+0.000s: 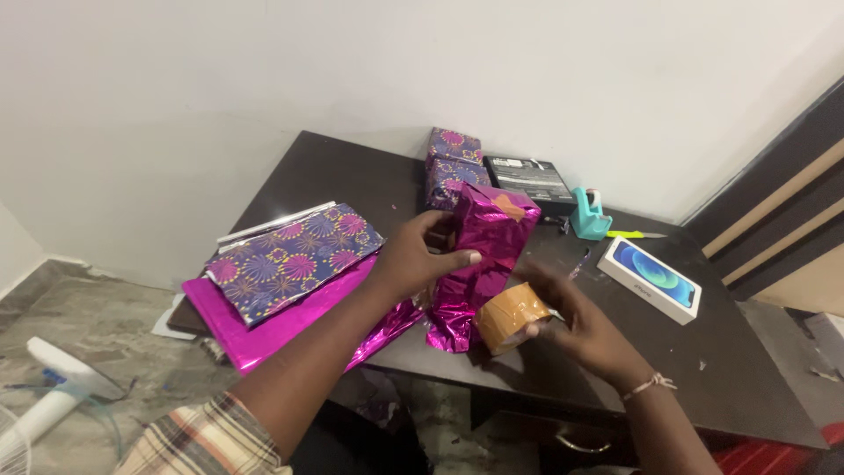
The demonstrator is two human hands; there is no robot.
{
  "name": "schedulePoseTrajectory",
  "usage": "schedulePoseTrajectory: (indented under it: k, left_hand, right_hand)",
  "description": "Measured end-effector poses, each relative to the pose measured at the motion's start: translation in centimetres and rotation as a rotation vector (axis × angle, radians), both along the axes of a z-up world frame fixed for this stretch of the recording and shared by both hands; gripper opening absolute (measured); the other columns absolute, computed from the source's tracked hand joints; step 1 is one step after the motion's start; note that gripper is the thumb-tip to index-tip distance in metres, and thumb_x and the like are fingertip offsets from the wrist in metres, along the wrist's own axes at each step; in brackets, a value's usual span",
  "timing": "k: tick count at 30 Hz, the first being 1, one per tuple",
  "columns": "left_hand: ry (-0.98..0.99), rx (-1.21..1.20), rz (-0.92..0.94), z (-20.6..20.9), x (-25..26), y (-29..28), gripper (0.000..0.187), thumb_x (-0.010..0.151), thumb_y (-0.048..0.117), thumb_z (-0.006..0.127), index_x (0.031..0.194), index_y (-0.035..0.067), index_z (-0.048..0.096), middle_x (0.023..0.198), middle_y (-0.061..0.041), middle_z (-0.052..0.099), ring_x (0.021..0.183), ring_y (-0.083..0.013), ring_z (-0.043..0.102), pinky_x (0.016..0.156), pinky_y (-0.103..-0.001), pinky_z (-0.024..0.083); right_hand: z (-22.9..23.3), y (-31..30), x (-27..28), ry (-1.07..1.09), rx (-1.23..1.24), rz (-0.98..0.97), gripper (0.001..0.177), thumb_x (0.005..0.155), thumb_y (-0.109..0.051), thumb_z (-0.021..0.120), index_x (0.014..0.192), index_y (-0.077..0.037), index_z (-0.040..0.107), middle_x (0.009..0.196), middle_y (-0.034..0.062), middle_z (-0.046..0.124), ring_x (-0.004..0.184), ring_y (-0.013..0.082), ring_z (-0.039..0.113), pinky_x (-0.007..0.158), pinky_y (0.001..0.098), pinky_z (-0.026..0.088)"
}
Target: The person wraps a rectangular box with shiny purple wrapping paper, folds the edges, and secures them with clear packing tape. They use scissors to cut tape and repeatedly adjust the paper to smooth the surface.
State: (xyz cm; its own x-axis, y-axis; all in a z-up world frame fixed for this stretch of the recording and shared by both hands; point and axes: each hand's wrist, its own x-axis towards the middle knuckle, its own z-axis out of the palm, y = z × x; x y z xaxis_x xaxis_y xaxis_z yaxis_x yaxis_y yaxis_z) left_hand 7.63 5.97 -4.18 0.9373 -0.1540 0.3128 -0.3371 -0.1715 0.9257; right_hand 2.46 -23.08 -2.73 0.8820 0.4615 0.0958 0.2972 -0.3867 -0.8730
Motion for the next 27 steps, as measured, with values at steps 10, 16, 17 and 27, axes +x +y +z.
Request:
schedulePoseTrajectory:
  k: [10, 16, 17, 27]
  left_hand:
    - [0.197, -0.494, -0.031, 1.4, 3.4, -2.0, 0.05, 0.081, 0.039, 0.083, 0.109, -0.001, 0.069, 0.094, -0.008, 0.073, 0.081, -0.0132, 0.069, 0.074, -0.03, 0.058]
    - [0.508, -0.711, -0.313, 1.0, 6.0, -2.9, 0.045, 0.084, 0.038, 0.077, 0.101, -0.002, 0.071, 0.083, -0.009, 0.075, 0.066, -0.0155, 0.07, 0.064, -0.031, 0.059]
    - [0.522, -0.673, -0.327, 0.6, 6.4, -3.3, 0.044, 0.084, 0.038, 0.077, 0.1, -0.002, 0.072, 0.081, -0.008, 0.075, 0.064, -0.0148, 0.069, 0.061, -0.03, 0.057]
    - [0.441, -0.382, -0.191, -3.5, 8.3, -5.7, 0.054, 0.078, 0.05, 0.082, 0.093, -0.001, 0.074, 0.076, -0.003, 0.072, 0.063, -0.0081, 0.064, 0.059, -0.022, 0.051]
  right_hand:
    - [-1.0, -6.1, 2.2, 0.059, 0.106, -0.609, 0.043, 0.094, -0.023, 0.068, 0.132, -0.003, 0.069, 0.113, 0.0129, 0.075, 0.096, 0.0178, 0.07, 0.087, 0.033, 0.056]
    - [-1.7, -11.2, 4.1, 0.081, 0.015, -0.952, 0.052, 0.095, -0.04, 0.073, 0.122, 0.004, 0.075, 0.099, 0.0137, 0.072, 0.081, 0.018, 0.065, 0.071, 0.0314, 0.053]
    - [-2.1, -11.9, 4.4, 0.075, -0.065, -0.992, 0.053, 0.093, -0.04, 0.075, 0.119, 0.005, 0.075, 0.097, 0.0155, 0.072, 0.081, 0.0191, 0.067, 0.071, 0.032, 0.055]
    - [-0.5, -11.0, 5.2, -0.374, -0.788, -1.072, 0.046, 0.095, -0.047, 0.078, 0.115, -0.006, 0.081, 0.107, 0.0225, 0.073, 0.103, 0.0382, 0.068, 0.098, 0.0488, 0.049]
